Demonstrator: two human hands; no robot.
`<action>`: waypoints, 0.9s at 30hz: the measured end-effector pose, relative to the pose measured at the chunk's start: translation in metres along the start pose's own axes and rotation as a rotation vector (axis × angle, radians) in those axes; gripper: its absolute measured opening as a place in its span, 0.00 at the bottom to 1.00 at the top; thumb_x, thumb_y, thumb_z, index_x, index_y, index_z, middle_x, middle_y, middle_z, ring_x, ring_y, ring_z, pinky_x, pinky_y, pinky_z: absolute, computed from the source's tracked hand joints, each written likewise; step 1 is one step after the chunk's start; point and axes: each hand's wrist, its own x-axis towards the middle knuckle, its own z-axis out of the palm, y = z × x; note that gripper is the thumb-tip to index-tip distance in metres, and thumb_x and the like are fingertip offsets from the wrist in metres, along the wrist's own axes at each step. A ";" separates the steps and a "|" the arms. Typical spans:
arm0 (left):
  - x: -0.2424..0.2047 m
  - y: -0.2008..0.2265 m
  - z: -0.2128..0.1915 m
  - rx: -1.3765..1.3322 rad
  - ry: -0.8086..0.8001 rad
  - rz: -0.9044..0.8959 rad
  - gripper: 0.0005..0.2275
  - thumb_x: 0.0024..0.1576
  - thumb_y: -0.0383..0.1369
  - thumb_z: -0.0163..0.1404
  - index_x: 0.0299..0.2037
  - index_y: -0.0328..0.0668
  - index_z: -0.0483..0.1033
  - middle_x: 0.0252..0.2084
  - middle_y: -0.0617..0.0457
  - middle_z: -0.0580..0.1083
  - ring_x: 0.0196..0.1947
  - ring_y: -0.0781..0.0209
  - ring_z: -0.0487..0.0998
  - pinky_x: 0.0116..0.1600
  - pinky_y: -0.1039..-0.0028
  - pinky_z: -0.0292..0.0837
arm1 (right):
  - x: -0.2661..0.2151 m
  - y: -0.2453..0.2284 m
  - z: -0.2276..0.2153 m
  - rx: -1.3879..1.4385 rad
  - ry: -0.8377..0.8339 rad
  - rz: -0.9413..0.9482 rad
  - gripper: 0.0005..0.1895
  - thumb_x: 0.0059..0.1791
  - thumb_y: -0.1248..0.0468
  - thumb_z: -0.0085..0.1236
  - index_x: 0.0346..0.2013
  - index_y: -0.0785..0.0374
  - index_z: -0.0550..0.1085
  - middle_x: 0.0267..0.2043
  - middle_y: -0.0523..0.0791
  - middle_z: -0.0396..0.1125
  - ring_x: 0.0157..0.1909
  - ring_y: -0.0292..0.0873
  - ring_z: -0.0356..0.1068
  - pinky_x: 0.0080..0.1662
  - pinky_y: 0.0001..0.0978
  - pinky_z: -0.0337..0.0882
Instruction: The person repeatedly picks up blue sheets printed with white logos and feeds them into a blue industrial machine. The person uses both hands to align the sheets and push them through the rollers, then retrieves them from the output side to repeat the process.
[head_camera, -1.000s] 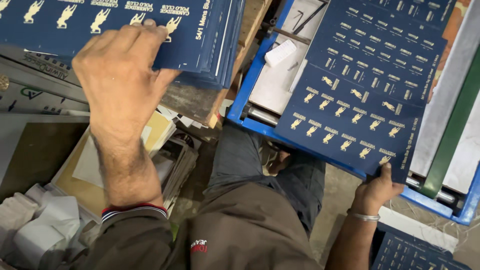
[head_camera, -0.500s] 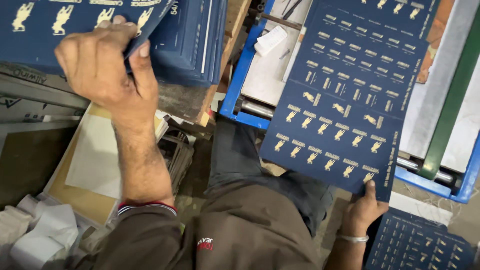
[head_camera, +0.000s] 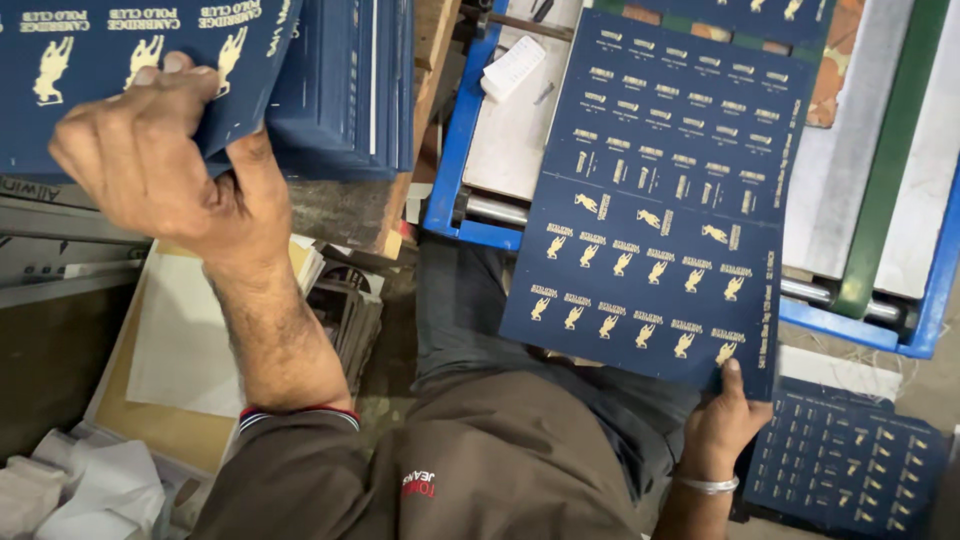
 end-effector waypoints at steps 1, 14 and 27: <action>-0.001 -0.002 0.001 -0.005 0.008 0.012 0.23 0.70 0.52 0.43 0.39 0.42 0.81 0.38 0.55 0.81 0.41 0.54 0.75 0.53 0.62 0.67 | 0.002 -0.001 -0.001 -0.036 0.012 0.009 0.13 0.55 0.76 0.55 0.54 0.76 0.72 0.53 0.50 0.72 0.50 0.41 0.74 0.52 0.28 0.76; 0.002 0.002 0.000 0.009 -0.001 -0.015 0.23 0.71 0.53 0.42 0.41 0.43 0.81 0.40 0.55 0.80 0.42 0.54 0.74 0.53 0.62 0.67 | 0.063 0.004 0.046 0.065 -0.049 0.061 0.17 0.53 0.77 0.51 0.58 0.75 0.69 0.56 0.52 0.71 0.55 0.45 0.75 0.57 0.35 0.78; 0.003 0.002 -0.004 0.005 -0.052 0.005 0.22 0.71 0.52 0.42 0.42 0.42 0.80 0.40 0.55 0.80 0.42 0.54 0.73 0.54 0.60 0.65 | 0.142 0.050 0.059 0.131 -0.126 0.022 0.18 0.57 0.71 0.56 0.61 0.73 0.70 0.58 0.50 0.72 0.56 0.45 0.75 0.57 0.34 0.78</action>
